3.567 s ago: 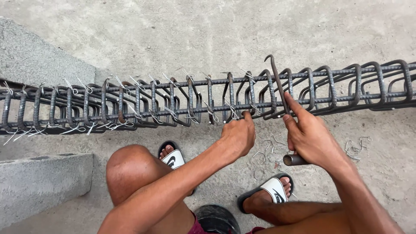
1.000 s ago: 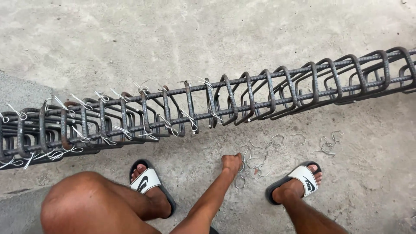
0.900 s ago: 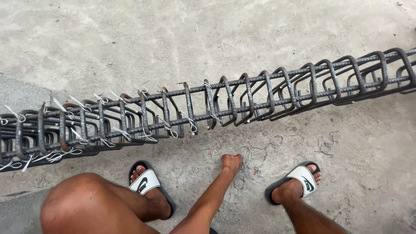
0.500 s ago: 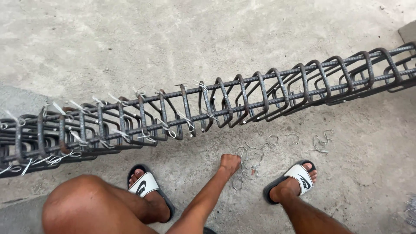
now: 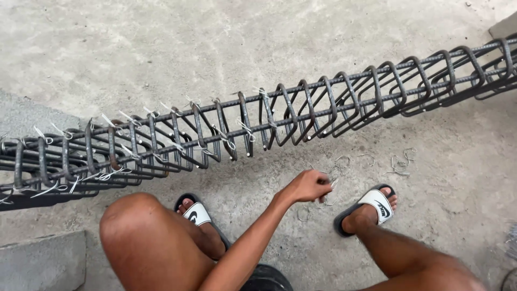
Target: Using a manual hook tool to twist and secure wire ties around rebar intersections on a reinforcement cage
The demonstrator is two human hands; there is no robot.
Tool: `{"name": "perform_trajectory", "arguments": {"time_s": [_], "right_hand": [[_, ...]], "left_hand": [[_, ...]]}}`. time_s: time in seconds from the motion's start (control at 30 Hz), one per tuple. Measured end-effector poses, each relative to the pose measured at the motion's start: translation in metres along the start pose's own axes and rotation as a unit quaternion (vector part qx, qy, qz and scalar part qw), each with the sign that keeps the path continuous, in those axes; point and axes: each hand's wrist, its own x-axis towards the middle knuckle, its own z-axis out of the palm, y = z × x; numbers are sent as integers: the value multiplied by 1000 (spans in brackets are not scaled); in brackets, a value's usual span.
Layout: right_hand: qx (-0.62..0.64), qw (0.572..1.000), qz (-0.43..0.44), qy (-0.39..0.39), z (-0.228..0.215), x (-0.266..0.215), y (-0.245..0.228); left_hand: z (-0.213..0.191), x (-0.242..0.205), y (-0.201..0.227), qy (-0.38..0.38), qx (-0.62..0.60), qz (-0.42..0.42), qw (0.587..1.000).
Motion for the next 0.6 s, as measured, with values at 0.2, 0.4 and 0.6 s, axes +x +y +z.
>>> {"name": "perform_trajectory", "arguments": {"time_s": [0.2,0.4,0.6], "right_hand": [[-8,1000,27,0,15,-24,-23],[-184,982,35,-33,72,25,-89],[-193,980,-42,-42,144,110,-36]], "left_hand": [[-43,-44,122,27,35,160,986],[-120,-93,194,67,322,57,942],[-160,-97,148,153,385,23,910]]}}
